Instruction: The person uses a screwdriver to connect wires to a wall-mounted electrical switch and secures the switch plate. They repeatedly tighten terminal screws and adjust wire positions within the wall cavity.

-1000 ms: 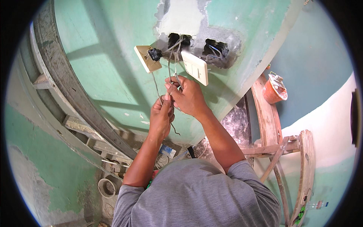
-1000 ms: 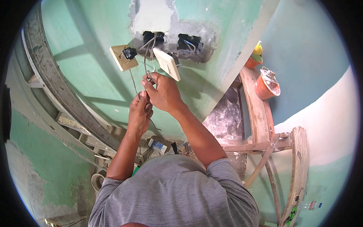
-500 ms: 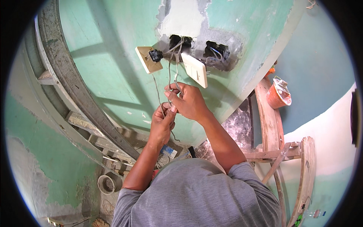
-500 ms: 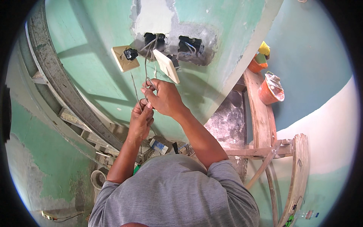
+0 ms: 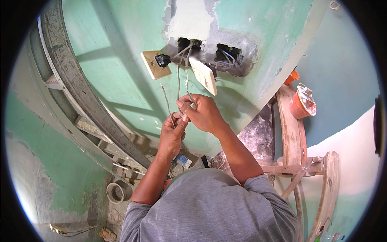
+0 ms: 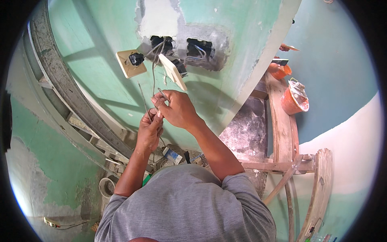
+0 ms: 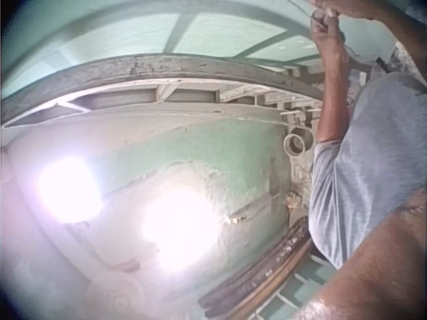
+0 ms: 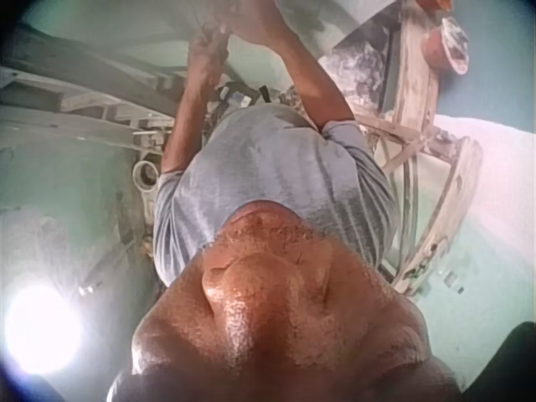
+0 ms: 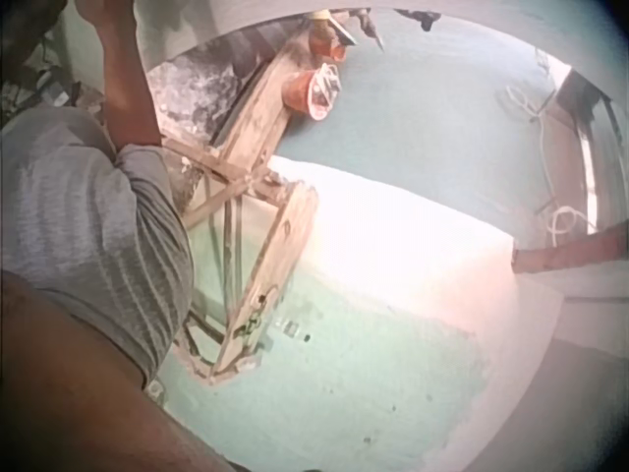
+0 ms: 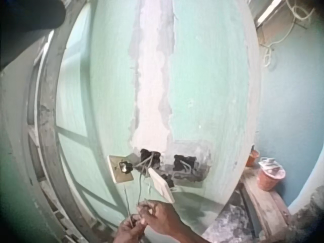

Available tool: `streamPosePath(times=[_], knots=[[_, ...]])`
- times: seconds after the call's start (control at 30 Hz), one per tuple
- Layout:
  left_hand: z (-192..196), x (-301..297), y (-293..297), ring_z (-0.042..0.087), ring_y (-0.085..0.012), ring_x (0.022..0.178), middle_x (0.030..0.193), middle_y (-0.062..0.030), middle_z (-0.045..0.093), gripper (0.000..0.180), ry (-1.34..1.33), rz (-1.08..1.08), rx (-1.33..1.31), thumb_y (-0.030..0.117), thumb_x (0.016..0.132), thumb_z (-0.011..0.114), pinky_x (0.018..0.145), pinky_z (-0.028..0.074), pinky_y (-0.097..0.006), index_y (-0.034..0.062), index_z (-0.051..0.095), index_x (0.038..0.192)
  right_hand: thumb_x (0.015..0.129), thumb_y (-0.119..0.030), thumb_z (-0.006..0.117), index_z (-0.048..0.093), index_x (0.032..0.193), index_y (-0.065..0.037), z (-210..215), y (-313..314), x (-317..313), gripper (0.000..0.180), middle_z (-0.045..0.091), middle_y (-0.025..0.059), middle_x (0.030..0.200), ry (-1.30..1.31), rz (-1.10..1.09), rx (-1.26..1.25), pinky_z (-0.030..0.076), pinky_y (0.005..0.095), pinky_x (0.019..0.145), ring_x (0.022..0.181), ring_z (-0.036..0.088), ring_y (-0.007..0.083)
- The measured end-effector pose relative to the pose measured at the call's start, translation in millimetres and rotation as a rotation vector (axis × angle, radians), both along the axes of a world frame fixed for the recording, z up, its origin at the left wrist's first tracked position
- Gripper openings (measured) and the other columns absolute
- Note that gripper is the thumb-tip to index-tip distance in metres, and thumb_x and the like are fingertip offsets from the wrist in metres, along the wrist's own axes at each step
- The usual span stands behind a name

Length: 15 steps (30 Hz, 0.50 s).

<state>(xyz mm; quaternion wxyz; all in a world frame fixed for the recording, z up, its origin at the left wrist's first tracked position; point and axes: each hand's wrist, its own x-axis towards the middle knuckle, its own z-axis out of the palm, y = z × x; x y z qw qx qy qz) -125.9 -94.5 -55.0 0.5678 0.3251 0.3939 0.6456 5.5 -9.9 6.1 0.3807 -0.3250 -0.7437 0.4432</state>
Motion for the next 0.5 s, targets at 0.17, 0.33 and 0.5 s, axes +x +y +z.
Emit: streamPosePath(times=[0.17, 0.33, 0.5], knots=[[-3.4, 0.3, 3.6, 0.035, 0.0001, 0.056, 0.075, 0.0124, 0.054, 0.013, 0.028, 0.078, -0.03, 0.024, 0.099, 0.077, 0.049, 0.026, -0.021, 0.0172, 0.067, 0.103, 0.093, -0.03, 0.077, 0.075, 0.111, -0.001, 1.7, -4.5, 12.7, 0.034, 0.069, 0.0067, 0.083, -0.106, -0.035, 0.292, 0.043, 0.0305, 0.056, 0.058, 0.05, 0.0121], [-13.3, -4.0, 10.0, 0.041, 0.0011, 0.056, 0.089, 0.0015, 0.072, 0.015, -0.015, 0.076, 0.017, 0.019, 0.096, 0.08, 0.047, 0.027, -0.02, 0.0121, 0.067, 0.1, 0.088, -0.031, 0.084, 0.077, 0.113, -0.003, 3.5, -15.5, 27.0, 0.038, 0.069, 0.0049, 0.093, -0.086, 0.038, 0.4, 0.042, 0.0305, 0.055, 0.058, 0.046, 0.0129], [-13.5, -3.8, 12.1, 0.04, 0.001, 0.055, 0.087, 0.0005, 0.073, 0.017, -0.037, 0.023, 0.029, 0.023, 0.097, 0.08, 0.047, 0.027, -0.021, 0.0122, 0.066, 0.096, 0.085, -0.035, 0.087, 0.077, 0.118, -0.007, 1.3, -13.0, 34.9, 0.044, 0.069, 0.0033, 0.096, -0.139, 0.062, 0.364, 0.041, 0.0289, 0.054, 0.058, 0.045, 0.0114]])
